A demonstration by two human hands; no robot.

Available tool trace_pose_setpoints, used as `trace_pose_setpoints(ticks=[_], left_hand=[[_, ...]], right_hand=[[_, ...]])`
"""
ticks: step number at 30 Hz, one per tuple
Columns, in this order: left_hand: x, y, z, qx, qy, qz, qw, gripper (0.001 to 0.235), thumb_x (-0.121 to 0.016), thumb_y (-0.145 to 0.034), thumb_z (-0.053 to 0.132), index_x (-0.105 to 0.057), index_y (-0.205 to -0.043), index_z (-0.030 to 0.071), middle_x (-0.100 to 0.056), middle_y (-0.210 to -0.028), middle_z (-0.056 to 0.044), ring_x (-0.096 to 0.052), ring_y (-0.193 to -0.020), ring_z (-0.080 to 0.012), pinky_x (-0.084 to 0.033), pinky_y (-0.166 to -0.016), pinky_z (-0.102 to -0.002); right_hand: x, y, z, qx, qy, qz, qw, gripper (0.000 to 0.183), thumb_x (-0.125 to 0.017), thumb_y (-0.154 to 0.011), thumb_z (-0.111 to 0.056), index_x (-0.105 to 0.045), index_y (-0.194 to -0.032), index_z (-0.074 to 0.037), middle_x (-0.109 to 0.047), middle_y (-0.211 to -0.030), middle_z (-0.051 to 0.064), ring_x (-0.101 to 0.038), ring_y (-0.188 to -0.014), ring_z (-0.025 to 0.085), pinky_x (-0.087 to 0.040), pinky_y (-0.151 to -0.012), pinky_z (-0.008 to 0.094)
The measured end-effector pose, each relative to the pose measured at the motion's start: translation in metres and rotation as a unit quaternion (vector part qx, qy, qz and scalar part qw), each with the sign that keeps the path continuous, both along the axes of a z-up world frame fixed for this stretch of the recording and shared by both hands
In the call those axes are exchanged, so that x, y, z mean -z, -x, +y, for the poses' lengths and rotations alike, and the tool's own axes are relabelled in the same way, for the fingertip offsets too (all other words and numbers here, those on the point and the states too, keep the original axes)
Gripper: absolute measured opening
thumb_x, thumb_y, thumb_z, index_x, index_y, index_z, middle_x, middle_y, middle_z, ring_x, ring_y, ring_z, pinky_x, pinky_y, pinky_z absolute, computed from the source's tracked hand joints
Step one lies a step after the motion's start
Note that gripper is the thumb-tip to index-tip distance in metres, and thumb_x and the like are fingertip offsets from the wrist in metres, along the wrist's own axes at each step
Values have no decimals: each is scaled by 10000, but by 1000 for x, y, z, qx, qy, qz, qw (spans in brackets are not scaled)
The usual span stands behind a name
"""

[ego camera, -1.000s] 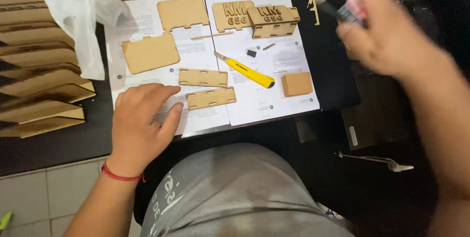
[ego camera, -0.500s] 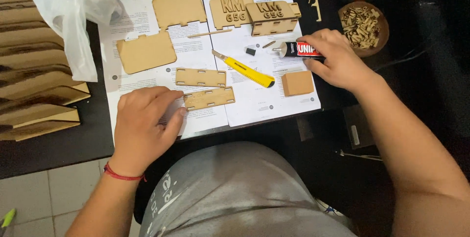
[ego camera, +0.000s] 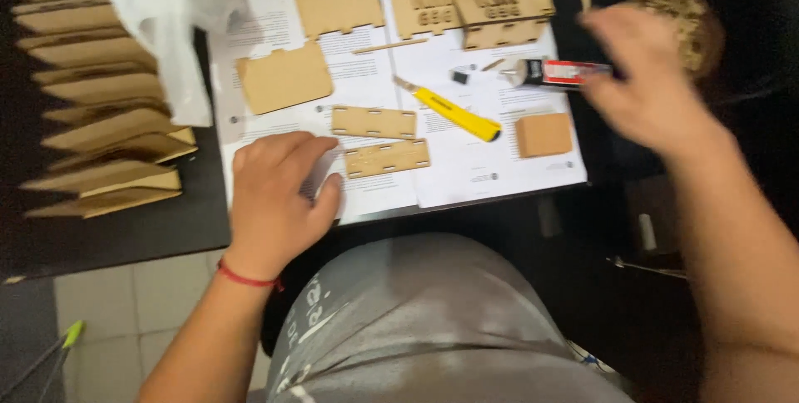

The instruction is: Applying adhesive to laser-cut wooden components and assembling them according to instructions.

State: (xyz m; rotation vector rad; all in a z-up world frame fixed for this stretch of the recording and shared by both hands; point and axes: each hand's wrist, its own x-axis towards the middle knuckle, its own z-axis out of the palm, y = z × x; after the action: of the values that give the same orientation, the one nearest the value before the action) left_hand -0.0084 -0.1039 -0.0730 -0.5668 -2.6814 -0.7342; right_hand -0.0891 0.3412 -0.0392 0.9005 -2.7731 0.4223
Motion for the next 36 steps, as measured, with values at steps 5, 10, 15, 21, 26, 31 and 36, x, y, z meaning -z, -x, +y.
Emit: trace_pose_setpoints(ticks=[5,10,15,21,26,31,36], left_hand=[[-7,0,2,-27,-34,-66,997,390,-680,-758,188,-731,-1138,115,-684,-1049,-103,-597,-1084,-309,-352,-977,-433],[-7,3,5,8,-1,-85,996,419,-739,-722,247,-740,-1118,112,-672,-1077,-116,-571,-1144,-333,-323,-1005,-466],[-12,4,7,15,28,-95,995,389,-740,-782,242,-739,-1148,109,-672,-1085,-124,-564,-1155,-320,-313,-1008,-461],[-15,5,8,31,44,-99,994,360,-746,-814,259,-739,-1137,99,-673,-1080,-120,-563,-1160,-311,-319,-1018,-457],[-16,3,9,33,51,-87,994,348,-753,-814,260,-738,-1127,109,-669,-1072,-96,-566,-1146,-290,-332,-1007,-437],[-19,5,11,66,24,-55,996,235,-634,-817,302,-673,-1012,177,-705,-929,52,-635,-858,-226,-366,-805,-424],[-2,-3,2,71,-20,-43,996,311,-668,-863,309,-654,-1124,142,-701,-906,9,-625,-822,-259,-418,-858,-429]], right_hand=[[-11,-38,-36,-29,451,-81,888,551,-342,-1073,-243,-323,-1580,-29,-432,-1207,211,-502,-1092,311,-453,-1086,455],[-22,-70,-116,64,204,-60,975,241,-744,-877,-73,-763,-1116,-93,-700,-939,5,-656,-748,152,-560,-722,246],[-1,-83,-149,42,149,-69,986,258,-709,-846,-7,-738,-1098,-56,-699,-834,117,-678,-748,305,-554,-702,407],[8,-104,-164,85,132,-82,984,260,-732,-841,-86,-729,-1100,-97,-709,-855,62,-700,-796,254,-574,-698,357],[-2,-92,-144,92,115,-43,988,216,-730,-857,-87,-733,-1073,-86,-713,-905,80,-704,-863,273,-570,-732,370],[-23,-14,-136,30,-28,14,999,227,-658,-938,-139,-707,-1135,-39,-667,-1019,160,-608,-899,394,-455,-667,500],[13,66,-186,-27,-164,65,984,121,-578,-846,-77,-672,-774,-101,-595,-746,63,-584,-722,308,-471,-626,455]])
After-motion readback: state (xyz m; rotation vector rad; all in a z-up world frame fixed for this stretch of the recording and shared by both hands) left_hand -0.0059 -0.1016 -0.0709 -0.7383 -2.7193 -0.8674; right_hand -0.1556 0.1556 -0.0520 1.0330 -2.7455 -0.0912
